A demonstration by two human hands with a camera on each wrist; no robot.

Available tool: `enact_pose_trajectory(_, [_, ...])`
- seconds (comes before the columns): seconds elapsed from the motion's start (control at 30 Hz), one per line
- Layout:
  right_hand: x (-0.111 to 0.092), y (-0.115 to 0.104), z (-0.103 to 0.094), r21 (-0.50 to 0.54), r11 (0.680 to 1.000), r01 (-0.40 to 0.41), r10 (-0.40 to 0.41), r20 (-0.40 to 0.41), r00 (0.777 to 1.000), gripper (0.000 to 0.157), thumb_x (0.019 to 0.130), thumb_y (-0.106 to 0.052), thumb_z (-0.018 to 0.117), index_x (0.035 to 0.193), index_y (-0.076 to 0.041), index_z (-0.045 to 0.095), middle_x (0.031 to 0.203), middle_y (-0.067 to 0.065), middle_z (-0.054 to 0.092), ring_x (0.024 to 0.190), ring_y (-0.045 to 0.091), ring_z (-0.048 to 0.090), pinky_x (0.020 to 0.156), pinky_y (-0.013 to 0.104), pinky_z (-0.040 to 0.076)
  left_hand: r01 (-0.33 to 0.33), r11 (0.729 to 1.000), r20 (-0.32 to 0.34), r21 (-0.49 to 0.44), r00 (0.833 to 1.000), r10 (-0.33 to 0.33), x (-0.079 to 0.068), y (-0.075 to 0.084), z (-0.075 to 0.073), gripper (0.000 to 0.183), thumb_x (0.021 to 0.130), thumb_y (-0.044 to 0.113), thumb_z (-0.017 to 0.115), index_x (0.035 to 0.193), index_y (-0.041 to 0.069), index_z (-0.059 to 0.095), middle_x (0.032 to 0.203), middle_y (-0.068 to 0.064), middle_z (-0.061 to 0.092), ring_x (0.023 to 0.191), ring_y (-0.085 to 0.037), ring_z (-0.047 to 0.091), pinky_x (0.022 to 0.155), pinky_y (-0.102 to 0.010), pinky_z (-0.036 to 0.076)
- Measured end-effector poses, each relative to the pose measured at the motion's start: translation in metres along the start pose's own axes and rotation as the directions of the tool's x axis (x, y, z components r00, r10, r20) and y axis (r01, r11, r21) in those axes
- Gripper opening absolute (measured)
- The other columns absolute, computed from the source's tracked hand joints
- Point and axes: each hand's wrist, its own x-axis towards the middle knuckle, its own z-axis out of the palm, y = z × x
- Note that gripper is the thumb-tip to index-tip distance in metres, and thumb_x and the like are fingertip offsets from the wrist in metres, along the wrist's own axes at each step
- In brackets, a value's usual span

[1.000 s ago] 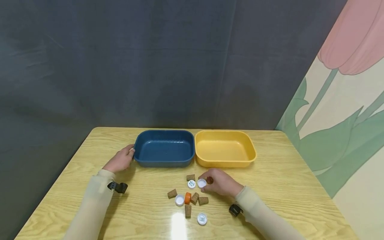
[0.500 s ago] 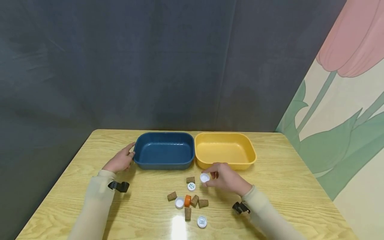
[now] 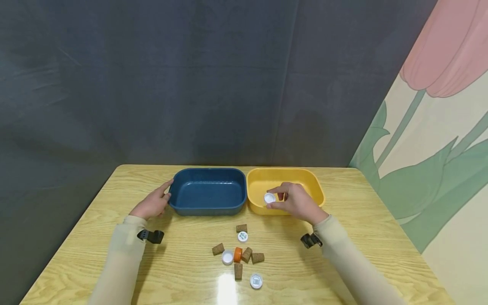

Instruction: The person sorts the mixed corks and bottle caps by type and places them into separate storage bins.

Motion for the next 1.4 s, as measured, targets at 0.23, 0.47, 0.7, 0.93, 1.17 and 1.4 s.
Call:
enact_pose_trajectory(0.23, [0.025,0.015,-0.017,0.01,0.999,-0.037,0.037,0.002,0.999,0.036,0.082,-0.027,0.085,0.109,-0.005,0.078,0.072,0.0,0.055,0.066,0.016,0.047,0.056,0.027,0.037,-0.006,1.0,-0.007,0.002,1.0,0.006,0.0,0.001,0.002,0.056,0.109,0.01,0.028,0.161,0.006,0.007,0.062,-0.002,0.037,0.046,-0.014,0.035,0.051,-0.033,0.038])
enact_pose_trajectory(0.47, [0.046,0.026,-0.03,-0.021,0.998,-0.067,0.067,-0.01,0.998,0.04,0.08,-0.031,0.086,0.108,-0.004,0.078,0.071,0.002,0.057,0.062,0.017,0.045,0.056,0.028,0.036,-0.025,1.0,-0.008,0.005,1.0,0.025,0.0,0.002,0.002,0.056,0.11,0.01,0.029,0.161,0.006,0.007,0.058,0.0,0.036,0.044,-0.013,0.035,0.05,-0.032,0.037])
enact_pose_trajectory(0.7, [0.067,0.037,-0.031,-0.02,0.996,-0.085,0.085,0.004,0.996,0.035,0.079,-0.032,0.087,0.103,-0.007,0.08,0.072,0.003,0.061,0.064,0.017,0.045,0.058,0.029,0.037,-0.023,1.0,-0.008,0.01,1.0,0.023,-0.002,0.003,0.002,0.057,0.109,0.01,0.03,0.161,0.005,0.007,0.059,-0.002,0.039,0.047,-0.016,0.04,0.052,-0.033,0.04])
enact_pose_trajectory(0.93, [0.083,0.044,-0.028,-0.031,0.989,-0.142,0.144,0.072,0.987,0.03,0.081,-0.028,0.086,0.102,-0.007,0.08,0.086,0.005,0.071,0.071,0.017,0.05,0.063,0.029,0.042,-0.008,0.998,0.022,-0.062,1.0,0.009,-0.003,0.001,0.001,0.058,0.11,0.009,0.028,0.161,0.007,0.001,0.069,-0.005,0.041,0.054,-0.017,0.04,0.055,-0.037,0.042])
enact_pose_trajectory(1.17, [0.094,0.051,-0.023,-0.062,0.978,-0.199,0.206,0.14,0.968,0.03,0.084,-0.026,0.083,0.106,-0.007,0.078,0.097,0.006,0.072,0.081,0.02,0.055,0.071,0.031,0.046,-0.002,0.997,0.032,-0.077,0.999,0.005,-0.002,-0.001,0.001,0.057,0.11,0.01,0.028,0.161,0.005,0.003,0.069,-0.005,0.042,0.056,-0.017,0.041,0.055,-0.037,0.043])
enact_pose_trajectory(1.4, [0.099,0.055,-0.019,-0.102,0.961,-0.256,0.271,0.194,0.943,0.038,0.086,-0.027,0.082,0.117,-0.007,0.075,0.113,0.014,0.069,0.093,0.025,0.061,0.079,0.037,0.05,0.0,0.998,0.026,-0.058,1.0,0.001,-0.002,-0.001,0.001,0.056,0.11,0.01,0.028,0.161,0.004,0.004,0.069,-0.006,0.043,0.057,-0.018,0.044,0.057,-0.038,0.046])
